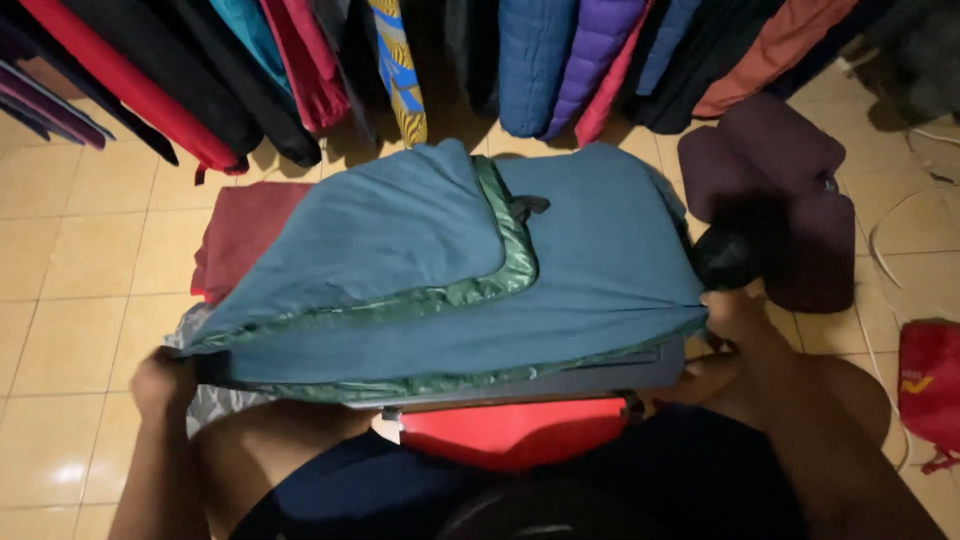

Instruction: Folding and smoothing a sleeping bag on top of a plastic bin.

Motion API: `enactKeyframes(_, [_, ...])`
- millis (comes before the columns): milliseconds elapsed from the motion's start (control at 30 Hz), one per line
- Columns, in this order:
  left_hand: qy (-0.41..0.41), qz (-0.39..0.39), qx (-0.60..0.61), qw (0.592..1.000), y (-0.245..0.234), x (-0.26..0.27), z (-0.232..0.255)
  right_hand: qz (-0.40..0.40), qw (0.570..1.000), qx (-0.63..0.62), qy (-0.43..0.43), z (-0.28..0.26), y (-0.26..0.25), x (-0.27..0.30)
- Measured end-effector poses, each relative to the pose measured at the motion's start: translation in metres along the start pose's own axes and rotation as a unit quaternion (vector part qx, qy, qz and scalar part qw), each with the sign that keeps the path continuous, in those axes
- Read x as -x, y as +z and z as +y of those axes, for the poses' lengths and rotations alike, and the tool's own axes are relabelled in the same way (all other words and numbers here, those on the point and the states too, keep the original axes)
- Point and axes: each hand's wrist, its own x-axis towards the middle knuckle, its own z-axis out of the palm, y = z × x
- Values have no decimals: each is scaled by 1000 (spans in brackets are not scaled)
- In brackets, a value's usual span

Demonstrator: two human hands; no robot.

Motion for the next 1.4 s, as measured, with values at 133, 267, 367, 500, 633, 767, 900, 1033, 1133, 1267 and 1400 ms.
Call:
enactKeyframes(133, [25,-178,-112,977,12,-4,-7,-130,931,311,-139,-23,-1,13])
enactKeyframes(267, [53,-162,-286,943,14,11,67,-191,935,248,-166,-87,-59,57])
enactKeyframes(367, [569,250,-192,759,79,41,138,-171,954,197,-147,-46,1,7])
enactKeyframes(500, [344,-234,-105,903,12,153,367,-189,966,131,-120,-51,-24,33])
enactKeyframes(633, [418,-250,-172,856,96,183,415,-268,945,-185,31,-56,-62,66])
enactKeyframes(767, [408,-205,-225,861,188,184,437,-241,894,-362,110,-7,-8,33])
enactKeyframes(900, [414,-156,-182,878,247,135,424,-116,961,-231,100,-3,26,20])
enactKeyframes(1033, [264,-164,-20,950,210,107,466,-193,914,-317,164,-25,22,29])
enactKeyframes(1133, [238,-26,142,961,120,142,556,-209,894,-353,183,-52,10,47])
enactKeyframes(1267, [283,11,300,911,62,235,659,-152,930,-315,110,-14,78,-5])
enactKeyframes(1400, [395,-102,322,854,105,348,682,-159,914,-359,103,-43,29,36])
